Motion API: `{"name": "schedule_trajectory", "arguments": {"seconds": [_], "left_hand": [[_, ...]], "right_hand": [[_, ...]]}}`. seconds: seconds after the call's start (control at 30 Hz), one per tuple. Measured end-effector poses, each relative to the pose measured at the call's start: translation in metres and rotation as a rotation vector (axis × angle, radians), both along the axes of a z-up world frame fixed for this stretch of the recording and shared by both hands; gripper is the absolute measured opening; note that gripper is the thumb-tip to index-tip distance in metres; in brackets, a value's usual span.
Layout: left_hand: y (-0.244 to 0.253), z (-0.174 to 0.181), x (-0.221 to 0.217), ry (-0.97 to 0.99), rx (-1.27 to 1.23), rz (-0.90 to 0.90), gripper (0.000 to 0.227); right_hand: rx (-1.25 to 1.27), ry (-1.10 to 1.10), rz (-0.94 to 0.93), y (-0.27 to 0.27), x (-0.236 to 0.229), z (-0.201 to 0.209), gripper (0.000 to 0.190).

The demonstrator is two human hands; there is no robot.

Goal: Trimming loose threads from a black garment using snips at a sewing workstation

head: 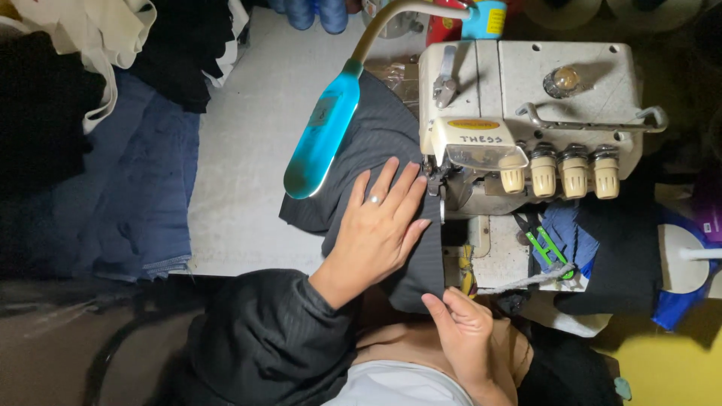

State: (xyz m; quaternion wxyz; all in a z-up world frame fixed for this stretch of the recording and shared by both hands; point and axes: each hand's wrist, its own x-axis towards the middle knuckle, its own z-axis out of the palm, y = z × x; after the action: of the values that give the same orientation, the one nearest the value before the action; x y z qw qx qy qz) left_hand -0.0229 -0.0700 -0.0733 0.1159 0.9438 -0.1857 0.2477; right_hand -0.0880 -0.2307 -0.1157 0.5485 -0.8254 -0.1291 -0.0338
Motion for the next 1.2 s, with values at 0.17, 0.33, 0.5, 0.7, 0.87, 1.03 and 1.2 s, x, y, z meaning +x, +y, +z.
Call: {"name": "schedule_trajectory", "arguments": {"seconds": [0.17,0.33,0.5,0.7,0.87,1.03,1.2], "left_hand": [[0.003,0.000,0.013,-0.009,-0.048,-0.034,0.042],[0.018,0.002,0.016,0.008,-0.198,-0.173,0.033],[0.019,0.016,-0.020,-0.112,-0.348,-0.485,0.016],[0.018,-0.002,-0.045,-0.068,-0.115,-0.549,0.012],[0.016,-0.009,-0.044,-0.004,-0.230,-0.507,0.015],[0.015,-0.008,-0.046,-0.001,-0.332,-0.504,0.014],[0.015,-0.004,-0.054,-0.062,-0.237,-0.509,0.016]], "right_hand": [[0.092,0.047,-0.122,0.006,0.002,0.001,0.041],[0.256,0.110,-0.153,0.010,-0.004,-0.012,0.020],[0.334,0.204,-0.188,0.009,-0.002,-0.011,0.057],[0.876,0.607,-0.031,-0.008,0.000,-0.033,0.046],[1.024,0.822,-0.271,-0.007,0.001,-0.012,0.043],[0.939,0.565,0.030,-0.004,-0.005,-0.021,0.050],[0.891,0.551,-0.009,-0.006,-0.008,-0.022,0.049]]}}
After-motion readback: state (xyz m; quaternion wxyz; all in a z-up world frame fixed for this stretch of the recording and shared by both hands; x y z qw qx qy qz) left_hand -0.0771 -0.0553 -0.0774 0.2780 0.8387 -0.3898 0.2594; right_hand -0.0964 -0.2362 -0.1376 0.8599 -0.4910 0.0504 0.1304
